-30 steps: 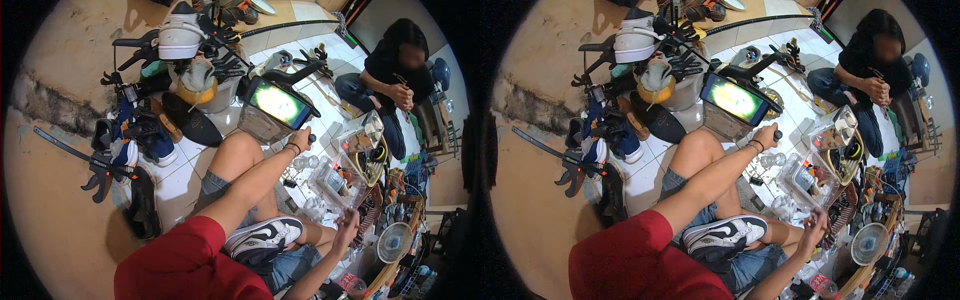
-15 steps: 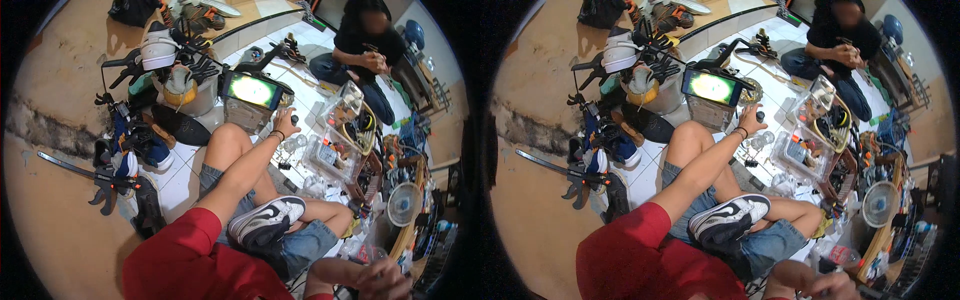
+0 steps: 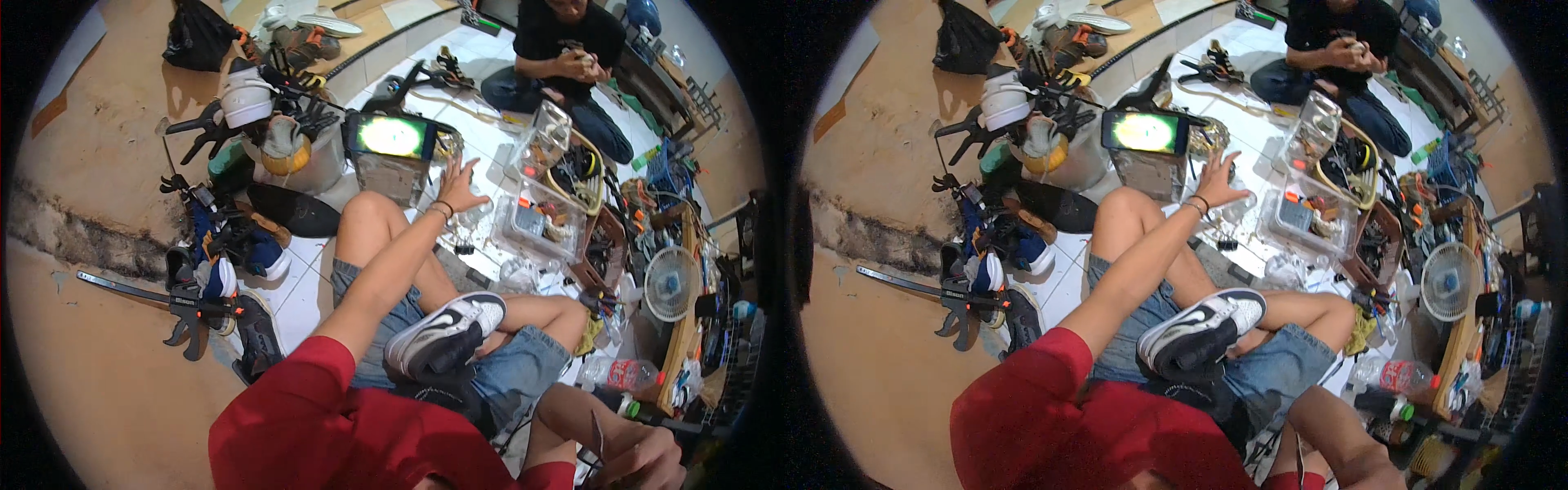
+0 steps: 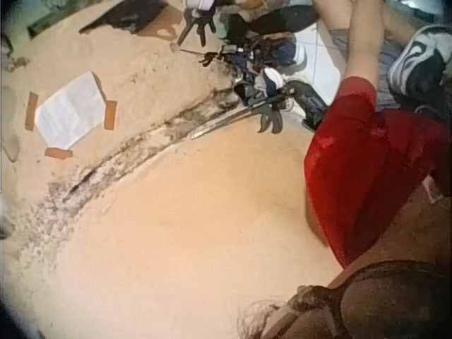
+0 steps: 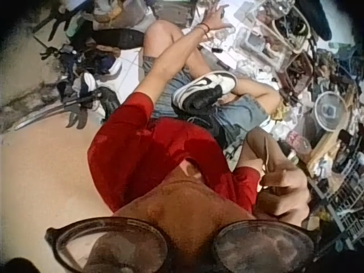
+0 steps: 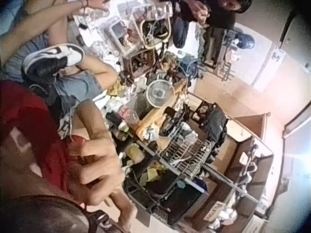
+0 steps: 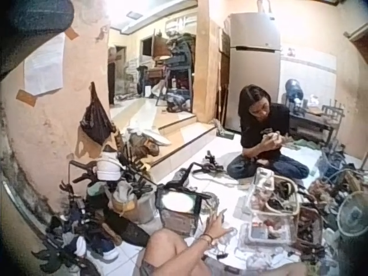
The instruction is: Apply adhesive and repair the sole of a sneaker.
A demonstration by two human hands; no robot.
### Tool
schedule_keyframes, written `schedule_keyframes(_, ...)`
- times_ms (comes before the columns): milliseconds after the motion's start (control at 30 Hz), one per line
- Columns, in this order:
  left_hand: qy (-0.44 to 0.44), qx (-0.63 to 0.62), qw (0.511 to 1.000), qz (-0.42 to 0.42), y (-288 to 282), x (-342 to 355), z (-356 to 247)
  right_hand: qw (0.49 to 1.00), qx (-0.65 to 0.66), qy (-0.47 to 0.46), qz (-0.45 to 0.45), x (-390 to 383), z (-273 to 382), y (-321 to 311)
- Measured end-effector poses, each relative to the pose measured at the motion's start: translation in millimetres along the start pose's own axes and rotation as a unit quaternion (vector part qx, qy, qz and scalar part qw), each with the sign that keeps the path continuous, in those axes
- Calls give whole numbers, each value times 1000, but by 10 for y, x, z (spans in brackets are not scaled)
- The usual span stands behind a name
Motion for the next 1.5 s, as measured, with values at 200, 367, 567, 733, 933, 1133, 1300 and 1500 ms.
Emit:
schedule_keyframes(200,59,26,996,-63,-318,-134,-229,998,0,-12,63,-98,177,82)
schedule_keyframes(367,152,-8,983,-103,-394,-428,-504,993,1,61,102,-157,231,98)
schedule_keyframes(567,150,-176,972,31,-115,-756,-839,961,-187,175,-99,-906,-199,-221)
schedule_keyframes(733,197,-142,966,85,-2,-956,-1044,776,-88,623,41,-2307,-976,-657)
schedule_keyframes(933,198,-182,953,141,136,-896,-1124,742,-3,644,-186,-3668,-965,-191)
schedule_keyframes(1133,218,-188,943,168,292,-886,-1174,728,-112,475,-482,-4248,-869,448)
schedule_keyframes(1300,226,-176,941,179,126,-897,-1313,701,-228,529,-420,-4025,-988,226)
schedule_keyframes(1500,194,-228,931,210,171,-869,-1300,688,-216,508,-472,-4143,-1307,-296)
Point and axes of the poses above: each hand's wrist, its own x-axis towards the middle knuckle, its own y-axis out of the palm, z = x × y, the point moved 10 cm from there along x, towards the middle knuckle, and after that the axes turned 11 degrees about z, right-handed, at the moved point
